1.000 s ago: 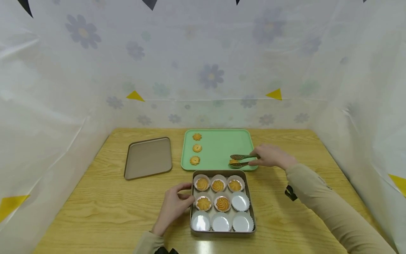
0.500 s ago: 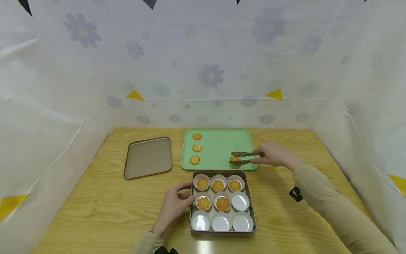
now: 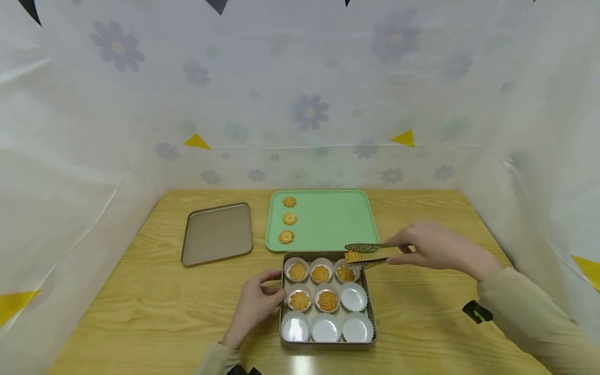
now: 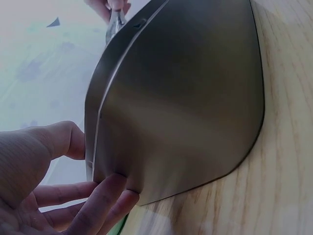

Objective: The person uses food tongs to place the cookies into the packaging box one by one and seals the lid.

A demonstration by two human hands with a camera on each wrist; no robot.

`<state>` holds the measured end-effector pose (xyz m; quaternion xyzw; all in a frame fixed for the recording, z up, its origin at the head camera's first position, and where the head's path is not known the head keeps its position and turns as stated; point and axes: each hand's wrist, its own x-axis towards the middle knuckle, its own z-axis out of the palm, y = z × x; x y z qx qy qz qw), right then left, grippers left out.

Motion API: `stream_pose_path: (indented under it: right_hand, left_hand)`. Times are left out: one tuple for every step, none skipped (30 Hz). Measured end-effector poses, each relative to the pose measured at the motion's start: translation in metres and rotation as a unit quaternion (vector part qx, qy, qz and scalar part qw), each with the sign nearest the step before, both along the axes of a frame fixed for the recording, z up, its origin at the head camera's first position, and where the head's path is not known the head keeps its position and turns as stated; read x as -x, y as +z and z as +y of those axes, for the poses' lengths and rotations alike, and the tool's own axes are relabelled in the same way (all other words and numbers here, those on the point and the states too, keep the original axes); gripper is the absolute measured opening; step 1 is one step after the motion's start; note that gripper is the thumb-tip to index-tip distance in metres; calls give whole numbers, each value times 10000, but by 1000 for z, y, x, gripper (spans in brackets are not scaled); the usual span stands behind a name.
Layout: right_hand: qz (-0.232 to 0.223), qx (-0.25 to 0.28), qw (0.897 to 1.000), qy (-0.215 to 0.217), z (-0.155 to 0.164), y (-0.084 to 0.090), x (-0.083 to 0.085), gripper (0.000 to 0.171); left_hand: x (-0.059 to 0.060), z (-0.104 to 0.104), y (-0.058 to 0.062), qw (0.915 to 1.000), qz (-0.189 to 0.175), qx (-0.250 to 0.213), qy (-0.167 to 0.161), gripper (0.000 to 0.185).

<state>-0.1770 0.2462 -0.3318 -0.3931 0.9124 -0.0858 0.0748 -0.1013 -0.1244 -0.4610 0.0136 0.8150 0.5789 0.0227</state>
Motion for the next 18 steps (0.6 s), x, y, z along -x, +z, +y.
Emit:
stream_pose_path:
  right_hand:
    - [99, -6, 9999, 105, 0, 1, -5, 23]
    - [141, -19, 9997, 173, 0, 2, -9, 17]
    - [191, -31, 9995, 242, 0, 2, -13, 14]
    - [268, -23, 9991, 342, -1, 1, -16, 12]
    - [289, -30, 9988, 390, -2, 1, -19, 13]
    - [272, -47, 9987, 421, -3, 0, -22, 14]
    - [247, -56, 9986, 467, -5, -1, -24, 15]
    - [185, -68, 9986, 499, -6, -2, -26, 17]
    - [137, -77, 9985, 523, -7, -4, -27, 18]
    - [82, -103, 9985, 529, -9, -5, -29, 17]
    - [9, -133, 9986, 512, -10, -7, -30, 16]
    - [-35, -145, 9985, 520, -11, -8, -30, 14]
    - [-59, -154, 9984, 533, -12, -9, -31, 14]
    - [-107, -161, 9984, 523, -13, -10, -32, 14]
    - [-139, -182, 9985, 506, -14, -10, -32, 15]
    - [-133, -203, 9984, 510, -15, -11, -33, 16]
    - [-135, -210, 9984, 517, -15, -11, -33, 15]
    - [-128, -224, 9983, 516, -16, -11, -34, 16]
  left_hand:
    - [0, 0, 0, 10000, -4, 13, 0, 43]
    - [0, 0, 0, 10000, -10, 32, -10, 43]
    - [0, 1, 0, 10000, -26, 53, -11, 43]
    - [1, 0, 0, 10000, -28, 88, -16, 44]
    - [1, 0, 1, 9999, -7, 117, -46, 44]
    - [1, -1, 1, 9999, -22, 140, -52, 44]
    - [1, -1, 1, 9998, -30, 162, -55, 44]
    - [1, -1, 2, 9998, -46, 167, -64, 44]
    - [1, -1, 2, 9998, -54, 163, -69, 44]
    - [1, -2, 2, 9998, -60, 154, -74, 44]
    - [0, -2, 2, 9998, -56, 142, -85, 44]
    - [0, -2, 2, 9999, -95, 108, -64, 44]
    - [0, -2, 3, 9999, -88, 83, -73, 44]
    - [-1, -2, 3, 9999, -86, 53, -78, 43]
    - [-1, -1, 3, 9999, -82, 41, -78, 43]
    - [-1, -1, 3, 9999, -79, 27, -70, 43]
    - [-2, -1, 3, 10000, -69, 21, -69, 43]
    - [-2, -1, 3, 10000, -75, 4, -55, 43]
